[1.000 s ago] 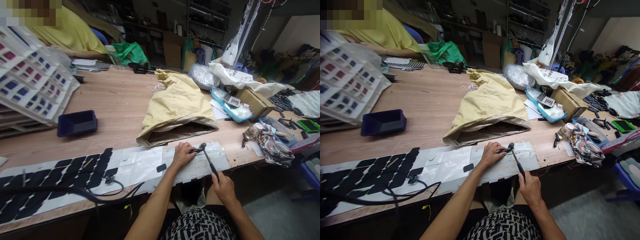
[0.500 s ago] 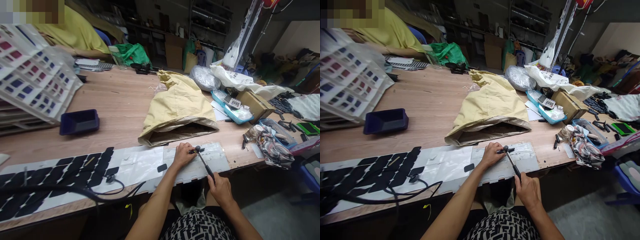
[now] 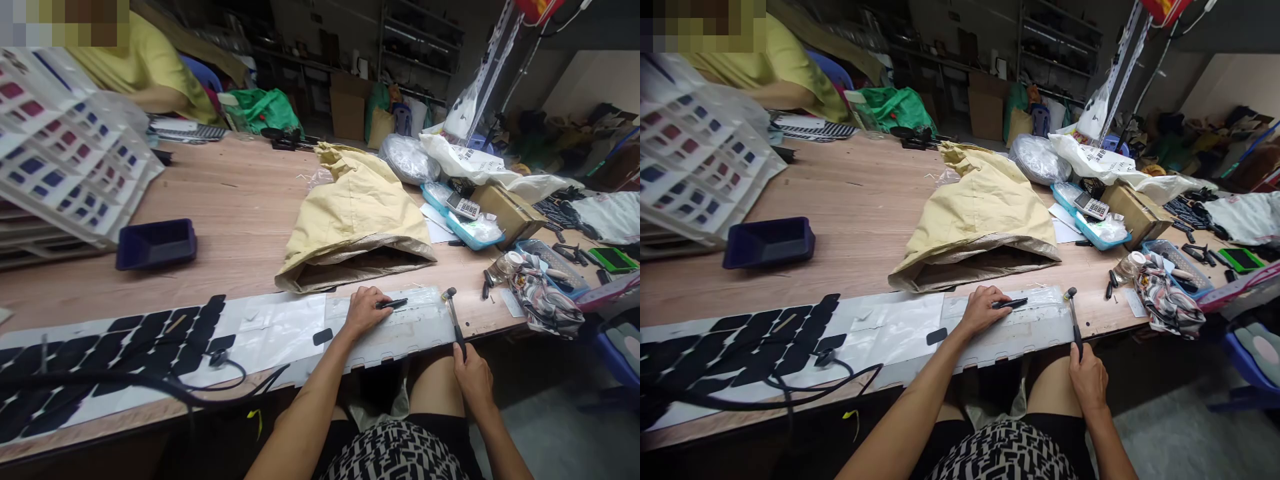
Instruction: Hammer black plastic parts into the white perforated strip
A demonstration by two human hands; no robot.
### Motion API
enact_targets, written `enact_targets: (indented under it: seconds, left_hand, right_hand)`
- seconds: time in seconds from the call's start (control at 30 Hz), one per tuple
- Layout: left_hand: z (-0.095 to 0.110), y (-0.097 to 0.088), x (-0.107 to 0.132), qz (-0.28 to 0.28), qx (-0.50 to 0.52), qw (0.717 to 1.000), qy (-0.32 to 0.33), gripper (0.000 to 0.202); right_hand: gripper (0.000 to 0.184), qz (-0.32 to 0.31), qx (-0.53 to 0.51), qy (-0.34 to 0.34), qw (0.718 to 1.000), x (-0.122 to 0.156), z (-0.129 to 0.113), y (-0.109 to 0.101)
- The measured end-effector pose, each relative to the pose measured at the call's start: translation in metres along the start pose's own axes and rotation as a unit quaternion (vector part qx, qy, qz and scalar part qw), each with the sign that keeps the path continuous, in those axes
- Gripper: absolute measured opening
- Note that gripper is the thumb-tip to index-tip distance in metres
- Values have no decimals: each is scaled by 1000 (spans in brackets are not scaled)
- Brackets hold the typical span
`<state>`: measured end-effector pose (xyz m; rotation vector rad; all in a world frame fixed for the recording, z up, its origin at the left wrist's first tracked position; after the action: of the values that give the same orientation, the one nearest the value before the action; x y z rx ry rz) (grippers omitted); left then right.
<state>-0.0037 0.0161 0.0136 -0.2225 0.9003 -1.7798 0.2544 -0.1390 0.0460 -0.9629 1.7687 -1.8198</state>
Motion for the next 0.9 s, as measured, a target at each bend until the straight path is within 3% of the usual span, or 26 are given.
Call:
enact_targets:
  seconds: [0.13,0.33,0.43,0.53,0.63,0.73,0.8,0.9]
  left_hand:
    - [8,-5,12,0,19,1000,20,18]
    - [37,-5,72,-61,75,986,139,17]
    - [44,0,99,-83,53,982,160,23]
    - [49,5,110,-78,11,983,164,27]
    - [51,5,105,-88,13,982,164,34]
    - [39,-2,81,-65,40,986,148,33]
    - [19,-11,54,6,36,994,102,30]
    - [-22,-30,10,158,-16,987,-25,30]
  right_hand:
    - [36,-12,-2,9,1000,-1,-1,3]
    - [37,-25,-9,8,1000,-1,-1,7]
    - [37,-29,-16,7,999,-2,0,8]
    - [36,-31,-25,5,999,-3,0,9]
    - [36,-34,-25,6,999,-3,0,9]
    - [37,-37,-31,6,999,-3,0,8]
    - [37,-39,-36,5,999,-3,0,8]
    - [35,-39,-37,7,999,-4,1,9]
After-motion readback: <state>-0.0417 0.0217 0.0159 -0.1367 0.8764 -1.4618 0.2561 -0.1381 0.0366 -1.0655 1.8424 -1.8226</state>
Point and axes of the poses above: each hand's wrist, its own x-axis away from the middle knuckle, its own y-axis out of the palm, z = x × y, the point moved 2 cm from there along -x, towards the middle knuckle, and after that the axes turned 12 degrees about y, right-handed, at the moved point
